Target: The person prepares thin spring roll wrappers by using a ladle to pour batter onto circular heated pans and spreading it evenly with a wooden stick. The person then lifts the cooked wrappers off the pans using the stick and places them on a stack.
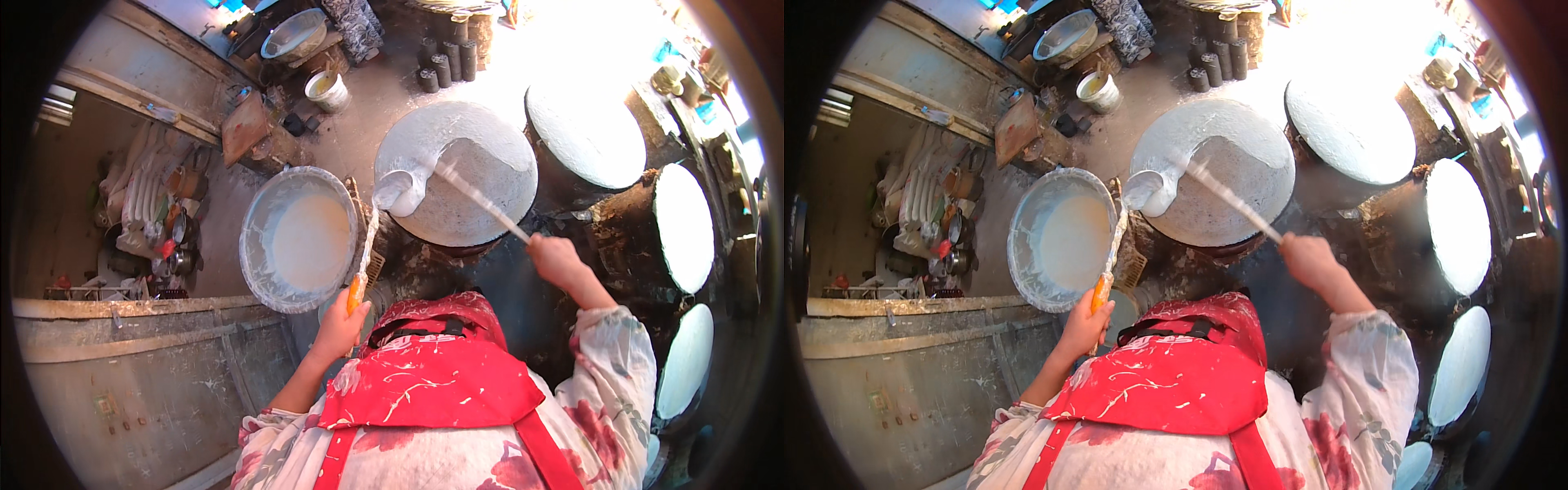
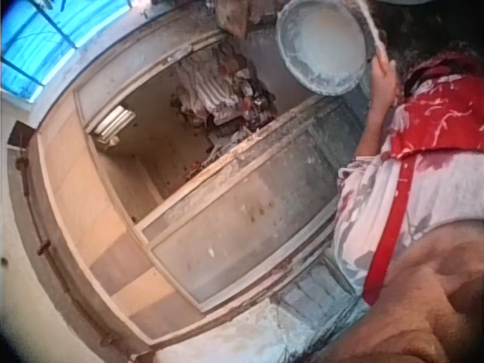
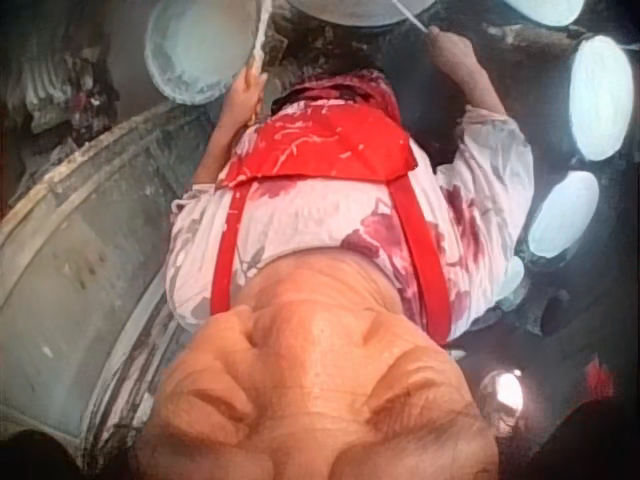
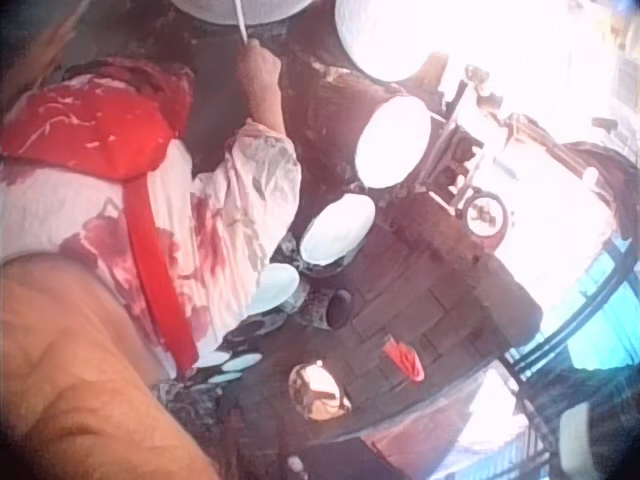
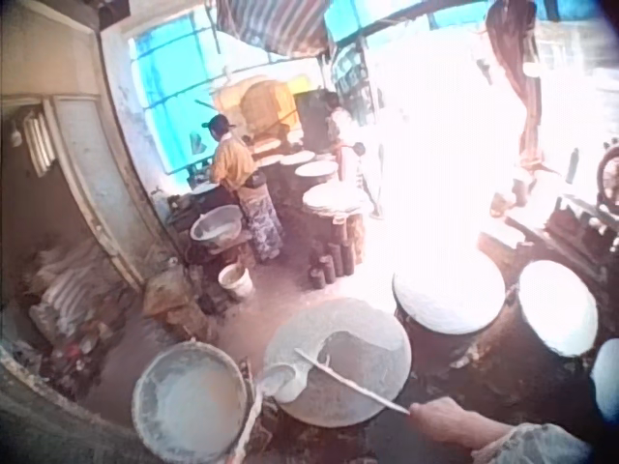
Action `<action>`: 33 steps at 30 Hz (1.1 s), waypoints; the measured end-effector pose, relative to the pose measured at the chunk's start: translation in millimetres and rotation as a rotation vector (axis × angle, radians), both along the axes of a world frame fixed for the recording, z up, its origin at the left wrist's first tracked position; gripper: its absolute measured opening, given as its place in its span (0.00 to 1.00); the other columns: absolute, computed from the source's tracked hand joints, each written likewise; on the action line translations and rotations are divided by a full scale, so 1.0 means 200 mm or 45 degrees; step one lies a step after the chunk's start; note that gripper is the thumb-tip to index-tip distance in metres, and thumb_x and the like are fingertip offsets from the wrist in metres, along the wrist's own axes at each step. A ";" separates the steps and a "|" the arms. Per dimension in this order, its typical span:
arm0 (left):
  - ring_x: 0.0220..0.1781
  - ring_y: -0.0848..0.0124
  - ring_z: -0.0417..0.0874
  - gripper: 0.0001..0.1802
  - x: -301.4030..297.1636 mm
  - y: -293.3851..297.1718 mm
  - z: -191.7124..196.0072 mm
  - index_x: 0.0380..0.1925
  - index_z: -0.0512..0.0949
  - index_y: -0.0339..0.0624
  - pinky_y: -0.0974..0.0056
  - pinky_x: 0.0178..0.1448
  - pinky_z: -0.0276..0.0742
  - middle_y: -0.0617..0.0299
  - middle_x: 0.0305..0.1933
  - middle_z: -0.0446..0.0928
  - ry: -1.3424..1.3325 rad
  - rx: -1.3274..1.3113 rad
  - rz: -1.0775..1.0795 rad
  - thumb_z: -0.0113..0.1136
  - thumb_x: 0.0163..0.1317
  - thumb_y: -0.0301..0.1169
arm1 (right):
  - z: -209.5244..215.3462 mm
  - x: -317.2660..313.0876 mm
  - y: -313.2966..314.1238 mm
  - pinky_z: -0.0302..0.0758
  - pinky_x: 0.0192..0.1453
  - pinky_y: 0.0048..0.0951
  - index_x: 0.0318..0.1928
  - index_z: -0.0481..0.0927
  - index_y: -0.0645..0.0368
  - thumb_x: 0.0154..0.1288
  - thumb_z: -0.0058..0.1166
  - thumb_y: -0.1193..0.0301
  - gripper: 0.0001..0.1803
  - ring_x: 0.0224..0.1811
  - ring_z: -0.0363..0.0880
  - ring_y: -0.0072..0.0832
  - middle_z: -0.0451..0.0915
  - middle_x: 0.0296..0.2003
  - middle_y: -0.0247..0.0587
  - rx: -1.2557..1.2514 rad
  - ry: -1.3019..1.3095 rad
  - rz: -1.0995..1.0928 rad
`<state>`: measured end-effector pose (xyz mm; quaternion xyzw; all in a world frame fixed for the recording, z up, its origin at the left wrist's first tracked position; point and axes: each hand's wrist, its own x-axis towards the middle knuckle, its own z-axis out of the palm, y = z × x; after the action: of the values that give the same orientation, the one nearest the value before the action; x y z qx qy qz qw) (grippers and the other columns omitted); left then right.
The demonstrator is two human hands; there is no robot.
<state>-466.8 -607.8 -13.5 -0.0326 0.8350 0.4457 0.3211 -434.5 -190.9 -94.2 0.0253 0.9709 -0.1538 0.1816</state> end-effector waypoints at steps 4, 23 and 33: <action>0.29 0.51 0.80 0.26 0.04 -0.19 -0.04 0.60 0.63 0.41 0.55 0.32 0.76 0.48 0.32 0.78 0.465 -0.372 -0.435 0.55 0.63 0.33 | 0.05 0.32 -0.22 0.72 0.34 0.49 0.30 0.73 0.59 0.68 0.46 0.58 0.17 0.29 0.77 0.52 0.77 0.23 0.52 -0.274 0.016 -0.090; 0.14 0.82 0.61 0.17 -0.16 -0.67 -0.13 0.54 0.66 0.41 0.75 0.18 0.60 0.68 0.21 0.63 -0.030 0.788 0.120 0.46 0.71 0.38 | -0.38 0.21 -1.54 0.68 0.26 0.31 0.38 0.77 0.62 0.70 0.42 0.62 0.16 0.21 0.71 0.24 0.74 0.20 0.38 -1.291 0.239 -1.244; 0.12 0.78 0.66 0.18 -0.02 -0.83 -0.13 0.51 0.68 0.41 0.74 0.16 0.63 0.64 0.19 0.67 -0.105 0.801 0.249 0.45 0.71 0.42 | -0.36 0.25 -1.59 0.71 0.40 0.47 0.36 0.76 0.62 0.71 0.36 0.60 0.19 0.35 0.77 0.55 0.78 0.28 0.57 -0.531 0.312 -0.867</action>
<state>-471.6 -774.8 -40.4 -0.0299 0.6355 0.7089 0.3045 -385.4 -507.9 -165.6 0.2891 0.8695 -0.4004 0.0048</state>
